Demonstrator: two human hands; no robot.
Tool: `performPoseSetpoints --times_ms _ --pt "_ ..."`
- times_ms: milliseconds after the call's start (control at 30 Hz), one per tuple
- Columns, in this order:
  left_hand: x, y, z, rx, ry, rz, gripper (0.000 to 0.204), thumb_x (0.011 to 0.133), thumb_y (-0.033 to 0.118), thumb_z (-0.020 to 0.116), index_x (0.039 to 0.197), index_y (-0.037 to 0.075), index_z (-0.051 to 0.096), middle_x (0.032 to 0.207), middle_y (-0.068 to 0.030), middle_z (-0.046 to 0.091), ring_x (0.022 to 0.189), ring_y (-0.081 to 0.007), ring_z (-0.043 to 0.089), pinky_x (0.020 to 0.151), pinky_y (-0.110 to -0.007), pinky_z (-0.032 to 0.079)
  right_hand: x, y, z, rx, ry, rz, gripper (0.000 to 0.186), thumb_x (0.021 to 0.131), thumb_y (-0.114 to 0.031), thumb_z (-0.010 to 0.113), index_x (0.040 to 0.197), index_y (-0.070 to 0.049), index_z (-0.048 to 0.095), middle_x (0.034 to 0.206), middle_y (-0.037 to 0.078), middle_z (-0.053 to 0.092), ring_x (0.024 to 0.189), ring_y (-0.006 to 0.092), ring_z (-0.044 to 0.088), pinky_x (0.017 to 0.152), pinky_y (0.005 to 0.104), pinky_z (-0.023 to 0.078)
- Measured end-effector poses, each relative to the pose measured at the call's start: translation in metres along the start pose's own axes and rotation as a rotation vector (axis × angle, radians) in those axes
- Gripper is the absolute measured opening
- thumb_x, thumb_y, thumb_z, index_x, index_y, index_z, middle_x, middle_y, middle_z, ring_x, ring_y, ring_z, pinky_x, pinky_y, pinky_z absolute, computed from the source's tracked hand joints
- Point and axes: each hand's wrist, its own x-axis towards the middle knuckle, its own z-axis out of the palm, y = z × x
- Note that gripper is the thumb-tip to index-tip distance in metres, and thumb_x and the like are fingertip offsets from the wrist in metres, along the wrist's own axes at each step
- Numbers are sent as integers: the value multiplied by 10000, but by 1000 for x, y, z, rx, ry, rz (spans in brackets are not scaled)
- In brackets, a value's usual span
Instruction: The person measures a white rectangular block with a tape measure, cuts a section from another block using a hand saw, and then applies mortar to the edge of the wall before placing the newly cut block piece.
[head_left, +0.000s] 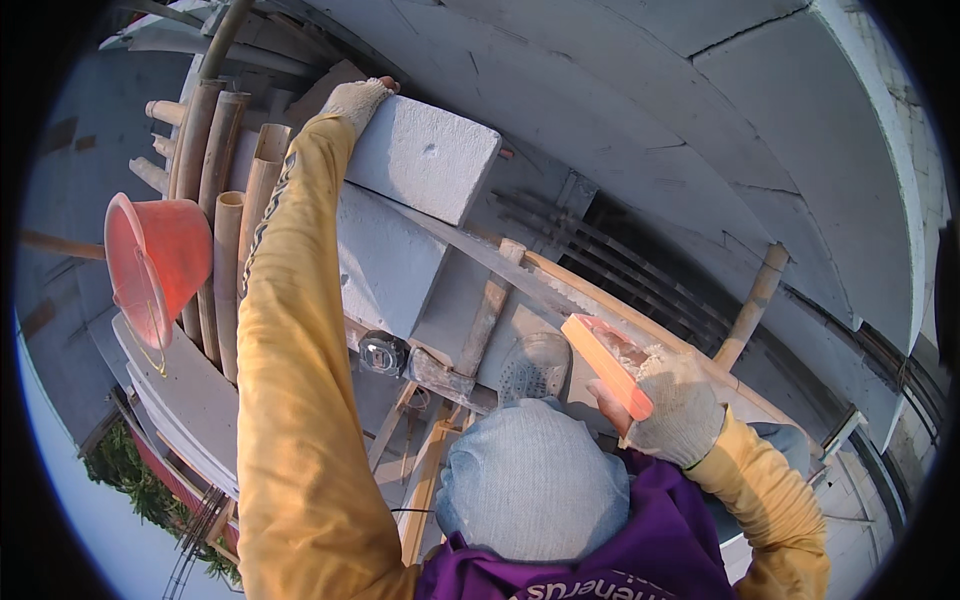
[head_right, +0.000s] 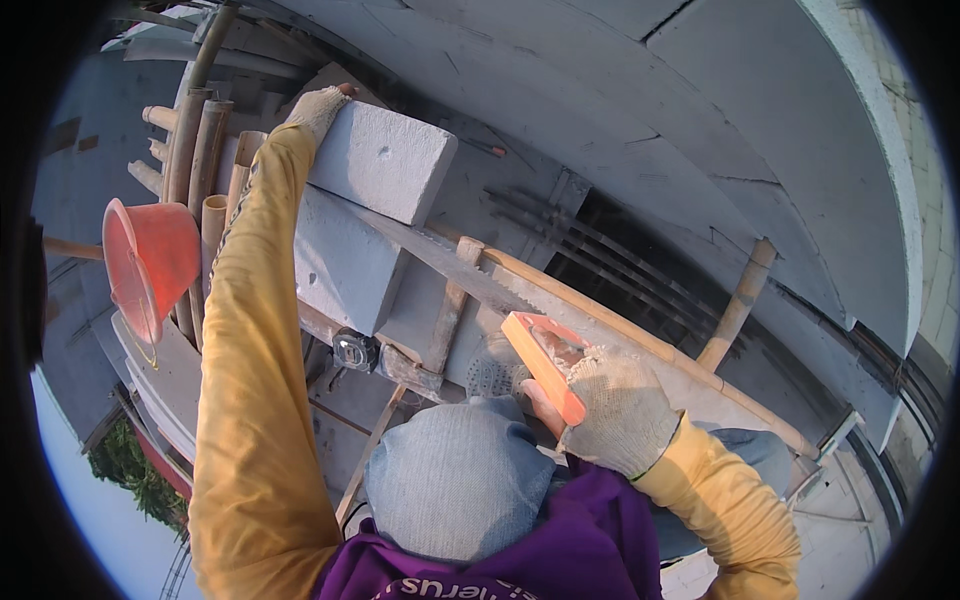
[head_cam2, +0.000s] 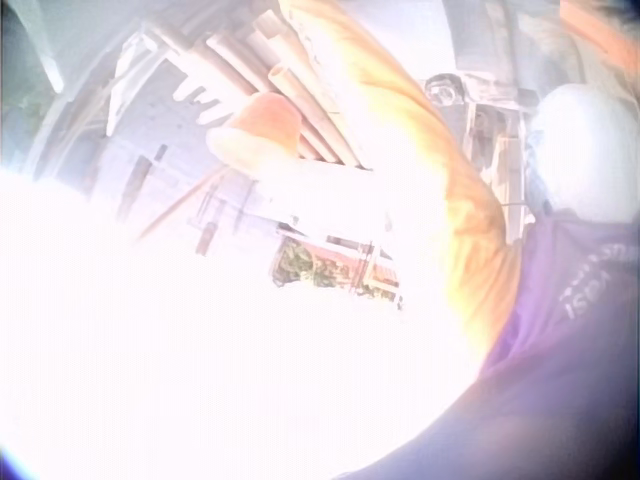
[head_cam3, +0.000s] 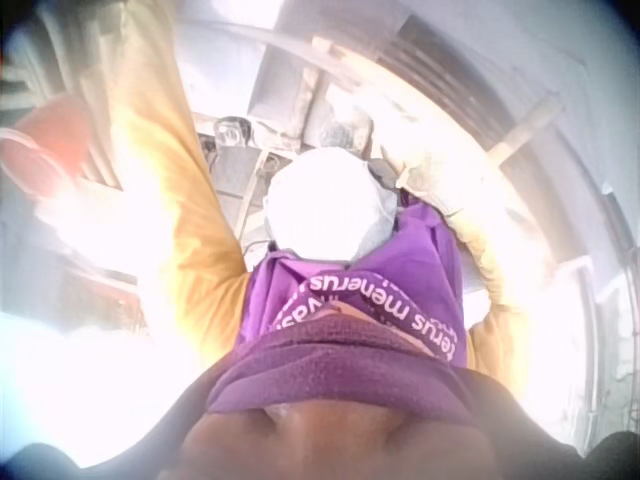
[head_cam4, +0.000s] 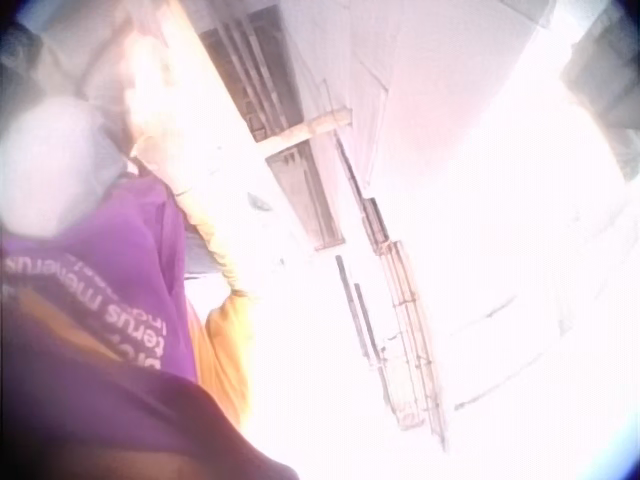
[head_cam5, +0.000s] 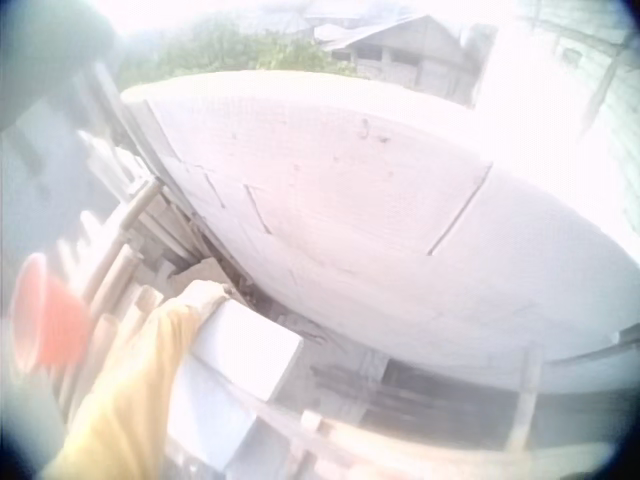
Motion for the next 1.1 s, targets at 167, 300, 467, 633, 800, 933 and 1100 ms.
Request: performPoseSetpoints --times_ms 167,300,467,633,800,933,1100 --pt "6 3 2 96 93 111 349 1098 329 459 1390 240 627 1255 -116 732 1080 -319 742 1013 -412 556 47 -2 12 -311 -142 -173 240 1014 -248 645 1062 -13 667 806 160 668 670 343 687 600 429 578" --pt "13 -5 1 334 138 229 347 1100 300 440 1383 277 639 1277 -127 720 1097 -310 737 1025 -401 552 31 -20 -12 -153 -223 -44 297 1000 -314 674 1116 -45 723 979 164 729 827 330 721 745 417 594" --pt "11 -14 9 333 113 223 365 1090 265 452 1409 288 628 1299 -139 711 1138 -311 720 1057 -408 524 -50 -42 -92 -509 -538 148 501 884 -361 798 1306 -102 718 1282 165 715 967 315 721 808 389 557" --pt "13 -6 5 299 71 181 389 1082 240 449 1426 250 628 1330 -105 707 1162 -273 713 1097 -406 484 -156 -15 -164 -684 -474 182 770 763 -566 830 1425 -206 669 986 97 665 909 310 617 869 476 442" --pt "-5 10 5 -144 25 -30 405 1081 286 447 1435 224 634 1328 -95 713 1144 -253 722 1090 -424 485 -127 25 -172 -980 -537 -246 913 741 -563 775 1567 -255 537 858 39 602 820 278 566 782 475 432" --pt "-17 13 1 58 155 98 473 1045 516 440 1336 254 706 1294 -186 714 1161 -361 705 1059 -462 498 -73 45 -122 -850 -571 -452 858 812 -491 751 1600 -283 480 782 -10 647 696 209 605 701 399 484" --pt "2 26 3 -43 198 -112 431 1047 468 455 1368 302 690 1418 -139 657 1251 -366 661 1106 -480 480 -11 62 -36 -782 -521 -777 923 875 -477 731 1673 -262 322 704 -39 638 611 171 622 584 360 507"
